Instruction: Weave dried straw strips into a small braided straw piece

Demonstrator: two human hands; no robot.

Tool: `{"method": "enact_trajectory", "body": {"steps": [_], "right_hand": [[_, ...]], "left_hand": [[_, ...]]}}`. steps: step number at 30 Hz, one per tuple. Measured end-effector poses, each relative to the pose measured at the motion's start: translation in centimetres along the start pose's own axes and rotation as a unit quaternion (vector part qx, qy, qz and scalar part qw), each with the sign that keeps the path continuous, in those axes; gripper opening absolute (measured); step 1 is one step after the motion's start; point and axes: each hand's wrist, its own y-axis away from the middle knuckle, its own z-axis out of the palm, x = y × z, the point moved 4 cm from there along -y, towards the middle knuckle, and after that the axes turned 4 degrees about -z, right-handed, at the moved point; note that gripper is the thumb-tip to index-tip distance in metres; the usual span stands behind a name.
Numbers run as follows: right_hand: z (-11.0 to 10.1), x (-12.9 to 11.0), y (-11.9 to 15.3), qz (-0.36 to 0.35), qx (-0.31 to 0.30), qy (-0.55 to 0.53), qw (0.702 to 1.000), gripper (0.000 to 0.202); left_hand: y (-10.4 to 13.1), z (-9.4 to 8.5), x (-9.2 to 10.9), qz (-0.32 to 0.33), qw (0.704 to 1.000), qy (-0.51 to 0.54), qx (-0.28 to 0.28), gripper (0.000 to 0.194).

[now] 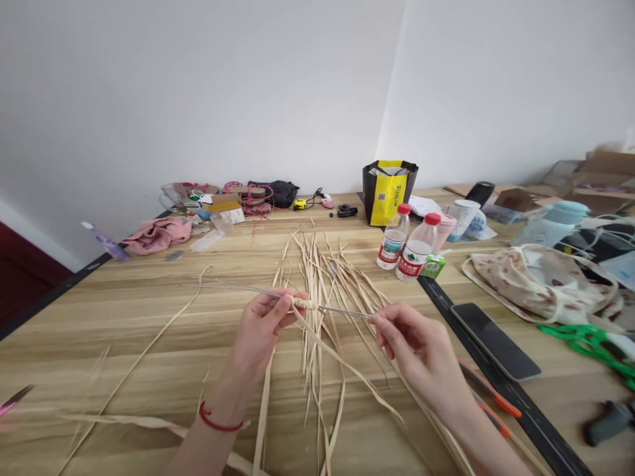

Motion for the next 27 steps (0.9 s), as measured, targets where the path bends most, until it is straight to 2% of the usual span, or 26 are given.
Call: {"method": "enact_trajectory", "body": {"steps": [14,21,27], "right_hand": [[0.3,-0.3,0.2,-0.01,0.013,0.001,1.0,0.022],[0.3,-0.1,0.2,-0.013,0.018,-0.002,1.0,0.022],[0.6,-0.1,0.3,-0.02,0.018,-0.013,1.0,0.022]], "left_hand": [[0.1,-0.1,-0.7,0.003,1.0,-0.018,-0.017,0.029],[0.1,0.1,-1.3,0.006,0.999,0.004,-0.05,0.02],[0.4,0.4,-1.1,0.008,0.999,-0.004,-0.043,0.022]]}}
